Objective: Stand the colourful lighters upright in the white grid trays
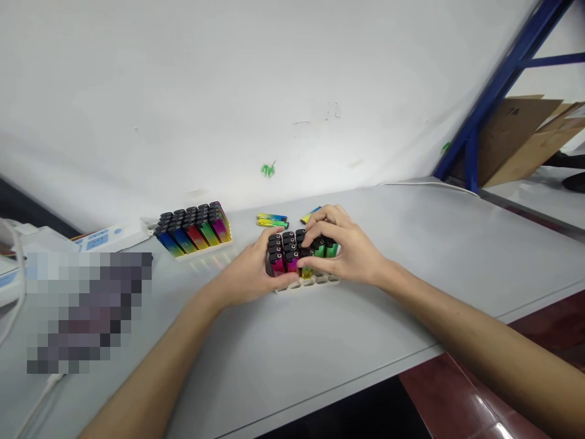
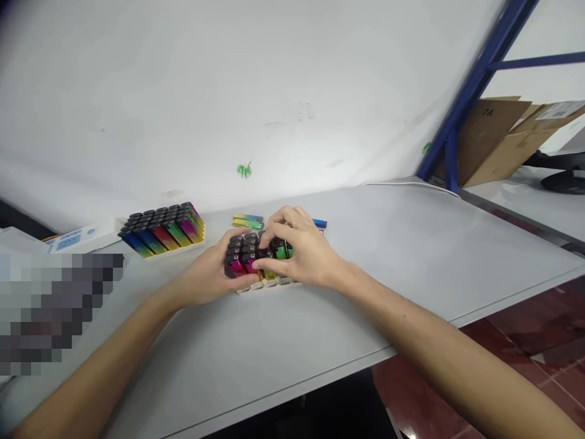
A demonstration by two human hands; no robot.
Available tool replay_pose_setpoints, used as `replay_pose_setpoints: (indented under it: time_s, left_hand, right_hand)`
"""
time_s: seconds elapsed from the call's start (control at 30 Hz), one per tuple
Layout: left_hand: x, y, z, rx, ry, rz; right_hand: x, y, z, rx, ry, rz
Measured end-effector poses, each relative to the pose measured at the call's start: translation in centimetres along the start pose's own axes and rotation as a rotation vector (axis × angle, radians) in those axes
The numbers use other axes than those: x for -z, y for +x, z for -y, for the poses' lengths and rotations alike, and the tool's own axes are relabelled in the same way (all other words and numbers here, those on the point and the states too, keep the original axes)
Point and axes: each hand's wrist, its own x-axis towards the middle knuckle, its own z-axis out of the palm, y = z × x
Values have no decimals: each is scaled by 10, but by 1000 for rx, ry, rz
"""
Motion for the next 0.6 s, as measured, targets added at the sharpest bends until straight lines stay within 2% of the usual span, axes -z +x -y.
replay_pose_setpoints:
  time_s: [0.2,0.33,0.4,0.5,0.6]
  left_hand:
    - [-2,0,4,-1,-42,7]
    - [-4,0,4,6,-77,3]
    - [-5,1,4,-16,-92,6]
    - [-5,1,4,-41,-116,4]
    - [-5,0,4,-38,-140,8]
  right_hand:
    - [5,3,-1,-15,7,-94]
    - [12,6,-16,-155,-68,-195]
    - [15,6,-28,-250,-119,-204]
    - [18,3,-47,-393,-201,-107]
    - [19,-1,-62,-496,-314,68]
